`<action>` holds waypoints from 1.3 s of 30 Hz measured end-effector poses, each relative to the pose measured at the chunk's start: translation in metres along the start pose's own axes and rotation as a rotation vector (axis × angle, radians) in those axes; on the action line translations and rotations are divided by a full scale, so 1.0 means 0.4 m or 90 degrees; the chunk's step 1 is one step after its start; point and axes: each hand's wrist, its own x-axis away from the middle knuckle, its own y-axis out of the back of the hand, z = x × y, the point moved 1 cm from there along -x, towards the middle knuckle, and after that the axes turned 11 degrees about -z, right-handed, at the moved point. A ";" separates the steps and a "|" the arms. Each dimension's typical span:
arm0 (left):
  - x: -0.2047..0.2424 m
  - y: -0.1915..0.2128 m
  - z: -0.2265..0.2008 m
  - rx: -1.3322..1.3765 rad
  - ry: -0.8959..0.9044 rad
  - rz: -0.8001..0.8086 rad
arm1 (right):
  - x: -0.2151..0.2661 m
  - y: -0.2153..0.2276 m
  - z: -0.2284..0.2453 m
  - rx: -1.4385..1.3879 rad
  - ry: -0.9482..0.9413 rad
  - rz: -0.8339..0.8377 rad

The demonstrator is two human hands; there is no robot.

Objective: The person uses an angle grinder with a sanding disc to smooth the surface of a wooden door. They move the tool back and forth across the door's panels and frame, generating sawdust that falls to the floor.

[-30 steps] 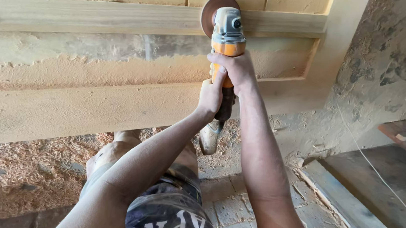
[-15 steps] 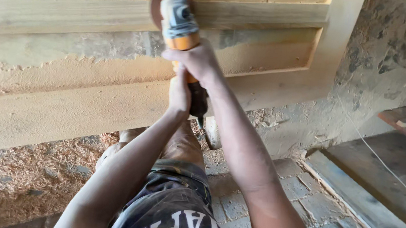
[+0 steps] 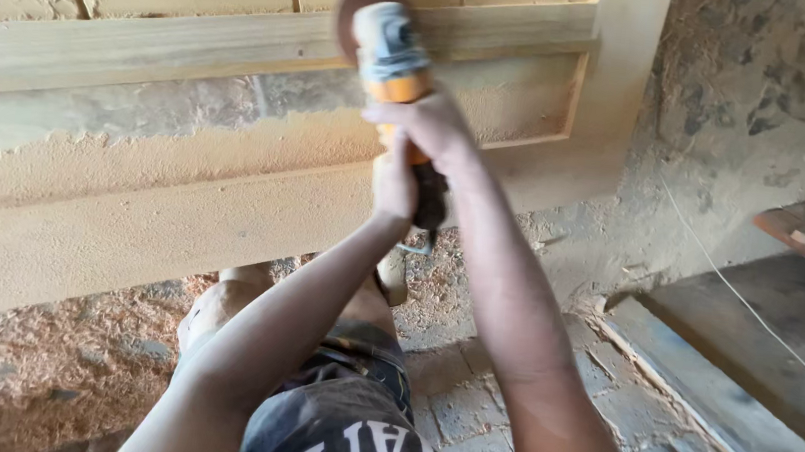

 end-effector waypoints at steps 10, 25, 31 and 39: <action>-0.010 -0.252 0.035 -0.086 0.159 0.055 | 0.012 0.300 -0.020 -0.132 -0.050 -0.188; -0.004 -0.043 -0.038 -0.001 0.116 0.038 | 0.018 0.053 0.003 -0.095 -0.025 -0.139; 0.016 0.057 -0.081 0.022 0.091 -0.011 | 0.020 -0.075 0.026 -0.020 0.033 -0.065; 0.010 0.077 -0.028 0.190 0.016 -0.098 | -0.010 -0.112 0.019 0.083 0.057 0.004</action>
